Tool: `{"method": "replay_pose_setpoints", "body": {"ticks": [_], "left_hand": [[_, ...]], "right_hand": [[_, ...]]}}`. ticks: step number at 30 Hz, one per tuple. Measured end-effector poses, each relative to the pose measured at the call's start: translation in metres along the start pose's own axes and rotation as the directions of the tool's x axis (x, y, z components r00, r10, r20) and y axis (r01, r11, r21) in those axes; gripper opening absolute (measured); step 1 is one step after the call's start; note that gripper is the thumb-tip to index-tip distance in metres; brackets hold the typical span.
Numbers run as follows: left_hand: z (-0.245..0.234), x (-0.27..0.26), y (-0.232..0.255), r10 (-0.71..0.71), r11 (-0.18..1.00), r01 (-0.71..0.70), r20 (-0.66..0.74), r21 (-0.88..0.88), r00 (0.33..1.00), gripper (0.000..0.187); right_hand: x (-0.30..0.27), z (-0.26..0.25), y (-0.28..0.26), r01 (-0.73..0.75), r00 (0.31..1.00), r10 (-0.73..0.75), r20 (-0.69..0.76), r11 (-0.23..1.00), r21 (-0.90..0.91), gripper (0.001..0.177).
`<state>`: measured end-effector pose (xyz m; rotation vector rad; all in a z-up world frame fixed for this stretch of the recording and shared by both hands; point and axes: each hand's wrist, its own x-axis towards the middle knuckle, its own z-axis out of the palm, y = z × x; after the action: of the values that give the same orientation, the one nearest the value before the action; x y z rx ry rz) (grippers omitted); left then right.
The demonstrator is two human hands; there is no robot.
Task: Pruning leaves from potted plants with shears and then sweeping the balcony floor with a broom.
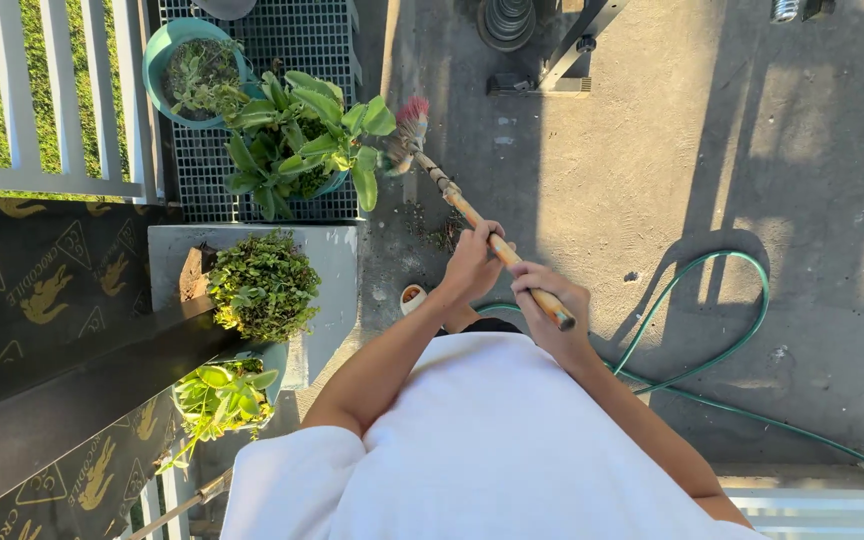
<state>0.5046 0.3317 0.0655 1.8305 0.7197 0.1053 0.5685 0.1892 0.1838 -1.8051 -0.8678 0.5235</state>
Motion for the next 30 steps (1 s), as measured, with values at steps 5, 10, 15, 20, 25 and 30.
{"method": "replay_pose_setpoints", "body": {"ticks": [5,10,15,20,25,30], "left_hand": [[0.001,0.09,-0.057,0.118,0.993,-0.112,-0.162,0.045,0.98,0.047],[-0.004,0.132,-0.092,-0.01,0.983,0.039,-0.16,0.18,0.987,0.062],[0.019,0.109,-0.111,-0.071,0.969,0.078,-0.038,0.233,0.997,0.051],[0.021,0.068,-0.087,-0.221,0.962,0.193,0.135,0.194,0.966,0.039],[0.01,0.018,-0.011,-0.297,0.953,0.262,0.295,0.151,0.908,0.044],[0.027,0.042,-0.053,0.04,0.999,-0.04,-0.006,-0.002,0.999,0.057]], "right_hand": [[0.077,0.046,0.061,-0.162,0.982,0.182,-0.045,0.945,0.282,0.011],[0.119,0.092,0.138,-0.218,0.97,0.24,-0.034,0.925,0.31,0.023],[0.075,0.067,0.111,-0.428,0.888,0.454,-0.07,0.874,0.232,0.018],[0.03,0.018,0.023,-0.371,0.928,0.372,-0.024,0.928,0.011,0.02],[-0.013,-0.03,-0.025,-0.401,0.914,0.402,0.054,0.916,-0.026,0.018],[0.005,-0.014,-0.006,-0.321,0.946,0.324,-0.033,0.945,0.065,0.016]]}}
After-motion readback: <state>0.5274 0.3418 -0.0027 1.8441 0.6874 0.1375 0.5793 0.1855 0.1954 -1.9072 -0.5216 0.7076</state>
